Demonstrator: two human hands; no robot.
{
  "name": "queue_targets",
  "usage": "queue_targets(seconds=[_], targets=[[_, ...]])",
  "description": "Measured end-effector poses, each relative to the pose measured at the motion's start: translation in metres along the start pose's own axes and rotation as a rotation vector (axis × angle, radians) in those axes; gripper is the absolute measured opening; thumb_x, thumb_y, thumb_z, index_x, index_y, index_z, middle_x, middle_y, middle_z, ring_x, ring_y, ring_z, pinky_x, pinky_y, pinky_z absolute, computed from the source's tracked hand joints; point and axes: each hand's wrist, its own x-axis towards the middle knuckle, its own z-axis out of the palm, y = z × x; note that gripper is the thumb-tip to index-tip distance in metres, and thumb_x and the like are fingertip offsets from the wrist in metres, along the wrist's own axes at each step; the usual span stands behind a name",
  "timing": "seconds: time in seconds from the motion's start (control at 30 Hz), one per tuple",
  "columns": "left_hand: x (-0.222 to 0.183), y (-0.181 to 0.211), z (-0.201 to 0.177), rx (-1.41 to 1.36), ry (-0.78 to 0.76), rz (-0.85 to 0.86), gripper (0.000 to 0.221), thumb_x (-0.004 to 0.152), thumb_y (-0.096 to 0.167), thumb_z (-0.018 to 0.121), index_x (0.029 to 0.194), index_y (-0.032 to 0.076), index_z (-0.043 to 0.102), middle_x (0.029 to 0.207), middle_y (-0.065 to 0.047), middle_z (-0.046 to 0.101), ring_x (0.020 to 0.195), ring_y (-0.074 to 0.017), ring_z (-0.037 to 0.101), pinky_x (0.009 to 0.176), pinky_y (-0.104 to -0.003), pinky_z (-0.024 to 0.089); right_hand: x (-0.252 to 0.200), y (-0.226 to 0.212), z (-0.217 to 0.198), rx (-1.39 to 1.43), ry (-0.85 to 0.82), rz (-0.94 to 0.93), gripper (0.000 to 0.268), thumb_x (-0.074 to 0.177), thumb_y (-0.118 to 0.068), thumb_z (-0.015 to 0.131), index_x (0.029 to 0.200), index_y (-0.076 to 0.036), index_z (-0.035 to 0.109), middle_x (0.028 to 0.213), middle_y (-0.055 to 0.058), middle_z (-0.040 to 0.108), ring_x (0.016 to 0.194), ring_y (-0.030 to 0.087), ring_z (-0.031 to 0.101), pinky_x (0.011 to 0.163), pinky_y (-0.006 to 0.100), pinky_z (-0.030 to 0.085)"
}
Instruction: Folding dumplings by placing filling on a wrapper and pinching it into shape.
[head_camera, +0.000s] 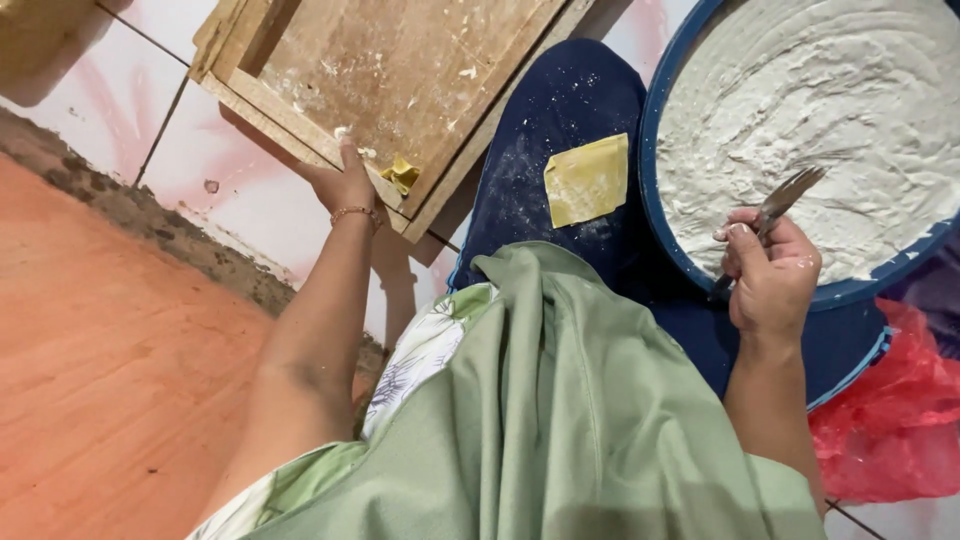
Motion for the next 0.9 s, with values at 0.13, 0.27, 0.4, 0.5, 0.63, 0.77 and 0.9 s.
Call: queue_targets(seconds=[0.13,0.27,0.4,0.5,0.63,0.77,0.9], targets=[[-0.001,0.007,0.01,0.019,-0.029,-0.014,0.097,0.092,0.052,0.062,0.159,0.009,0.006,0.164,-0.016,0.031,0.145,-0.0351,0.043,0.114,-0.046,0.041,0.001,0.001,-0.001,-0.004,0.017,0.03,0.01,0.102,-0.007,0.067,0.112,-0.007,0.068,0.085,0.005,0.067,0.059,0.005,0.047,0.055,0.018,0.036],[-0.002,0.015,0.01,0.01,-0.039,-0.042,0.097,0.092,0.05,0.065,0.158,0.01,0.005,0.165,-0.015,0.029,0.144,-0.0344,0.045,0.113,-0.047,0.043,-0.007,-0.013,-0.002,-0.057,0.014,-0.028,0.017,0.105,-0.007,0.065,0.121,-0.003,0.067,0.09,0.005,0.067,0.062,0.005,0.047,0.055,0.017,0.034],[0.029,-0.024,0.027,0.141,0.096,0.332,0.088,0.107,0.044,0.056,0.16,0.0,0.0,0.17,-0.022,0.004,0.158,-0.0383,0.009,0.128,-0.047,0.016,-0.014,-0.031,-0.004,-0.2,0.01,-0.053,0.024,0.11,-0.014,0.057,0.131,-0.006,0.066,0.097,-0.004,0.065,0.068,0.0,0.044,0.058,0.016,0.038],[-0.039,0.022,0.023,-0.048,-0.053,0.782,0.058,0.113,0.026,0.051,0.163,0.019,0.022,0.171,-0.015,0.012,0.16,-0.0338,0.011,0.124,-0.055,0.045,-0.008,-0.019,-0.015,-0.355,0.021,-0.101,0.019,0.108,-0.006,0.051,0.113,-0.008,0.069,0.101,-0.005,0.065,0.08,0.004,0.052,0.072,0.021,0.044],[-0.133,0.073,0.018,-0.12,-0.313,1.404,0.032,0.109,0.009,0.054,0.14,0.002,0.051,0.146,-0.019,0.053,0.142,-0.03,0.049,0.126,-0.045,0.044,-0.009,-0.022,-0.012,-0.385,0.003,-0.02,0.022,0.098,-0.004,0.048,0.106,-0.012,0.067,0.072,-0.006,0.045,0.058,0.004,0.035,0.054,0.023,0.029],[-0.18,0.07,0.02,-0.02,-0.755,1.797,0.021,0.099,0.002,0.068,0.119,-0.003,0.064,0.122,-0.024,0.064,0.111,-0.0367,0.066,0.102,-0.047,0.058,-0.006,-0.006,-0.016,-0.257,-0.029,-0.084,0.028,0.105,0.003,0.049,0.127,0.004,0.065,0.097,0.009,0.062,0.076,0.013,0.058,0.071,0.026,0.054],[-0.188,0.073,0.024,-0.027,-0.868,1.861,0.008,0.103,0.001,0.063,0.096,-0.002,0.06,0.106,-0.017,0.057,0.091,-0.0328,0.06,0.085,-0.042,0.053,-0.007,-0.006,-0.019,-0.308,-0.034,-0.102,0.022,0.108,0.003,0.054,0.127,0.005,0.065,0.1,0.011,0.068,0.079,0.012,0.062,0.08,0.026,0.06]])
